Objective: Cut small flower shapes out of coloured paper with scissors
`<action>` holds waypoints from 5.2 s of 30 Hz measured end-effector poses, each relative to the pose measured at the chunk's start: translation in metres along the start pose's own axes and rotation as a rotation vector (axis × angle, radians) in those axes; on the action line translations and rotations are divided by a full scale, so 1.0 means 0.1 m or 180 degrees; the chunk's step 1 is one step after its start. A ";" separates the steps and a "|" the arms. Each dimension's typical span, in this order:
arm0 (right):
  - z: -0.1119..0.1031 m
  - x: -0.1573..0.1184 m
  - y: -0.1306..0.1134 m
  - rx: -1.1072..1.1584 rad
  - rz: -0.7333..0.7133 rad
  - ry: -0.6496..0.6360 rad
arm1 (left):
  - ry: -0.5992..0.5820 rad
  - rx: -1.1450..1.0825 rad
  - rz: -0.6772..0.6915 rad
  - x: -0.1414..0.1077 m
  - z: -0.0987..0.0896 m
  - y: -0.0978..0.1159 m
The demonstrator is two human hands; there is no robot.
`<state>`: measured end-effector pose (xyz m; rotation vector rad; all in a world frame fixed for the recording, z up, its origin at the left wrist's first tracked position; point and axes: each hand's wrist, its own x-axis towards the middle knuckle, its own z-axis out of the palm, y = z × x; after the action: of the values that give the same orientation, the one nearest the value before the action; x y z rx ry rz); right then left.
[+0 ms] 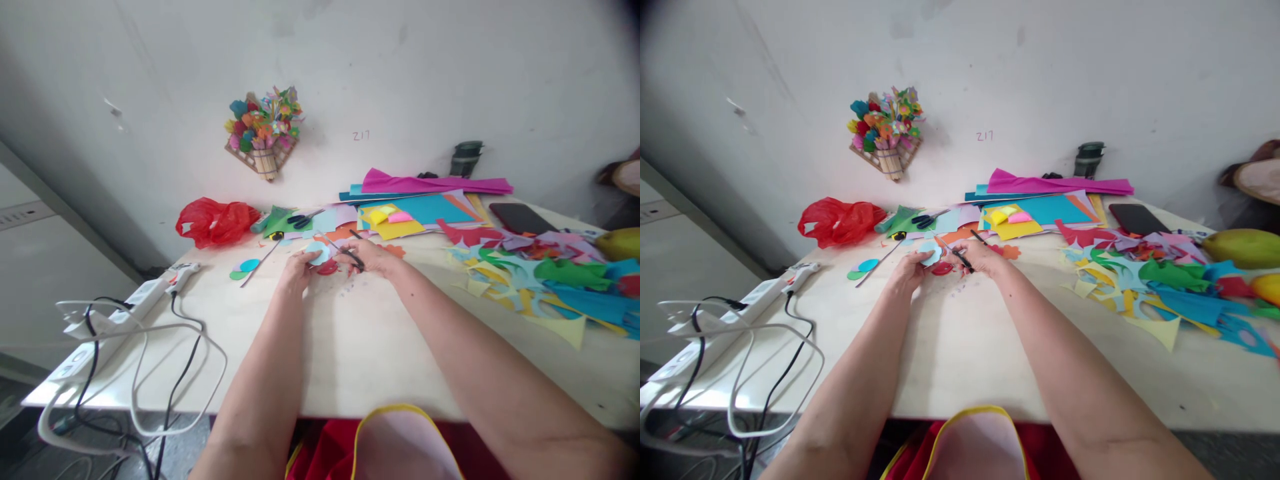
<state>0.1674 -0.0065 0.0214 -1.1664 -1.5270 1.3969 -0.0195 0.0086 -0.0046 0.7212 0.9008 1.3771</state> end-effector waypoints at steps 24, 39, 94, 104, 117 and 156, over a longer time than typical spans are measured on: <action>0.03 -0.04 -0.11 0.0667 -0.0198 0.0518 | -0.0809 0.1033 -0.0205 -0.14 0.10 -0.01; 0.06 -0.04 -0.12 0.0584 -0.0175 0.0721 | -0.0804 0.0906 -0.0262 -0.12 0.10 -0.03; -0.01 -0.07 -0.05 -0.0042 -0.0259 -0.0139 | -0.0276 -0.0043 0.0184 0.06 0.01 -0.08; -0.02 -0.06 -0.02 -0.0216 -0.0167 -0.0351 | -0.0061 -0.0253 0.0125 -0.02 0.08 -0.04; -0.02 -0.05 0.01 -0.0215 -0.0110 -0.0388 | 0.0013 -0.0456 -0.0106 -0.10 0.15 0.00; -0.04 -0.02 0.03 -0.0216 -0.0179 -0.0488 | -0.0069 -0.0465 -0.0195 -0.08 0.10 0.00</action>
<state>0.1727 -0.0074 0.0189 -1.0684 -1.7127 1.4344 -0.0106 0.0018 0.0014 0.5915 0.7900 1.3628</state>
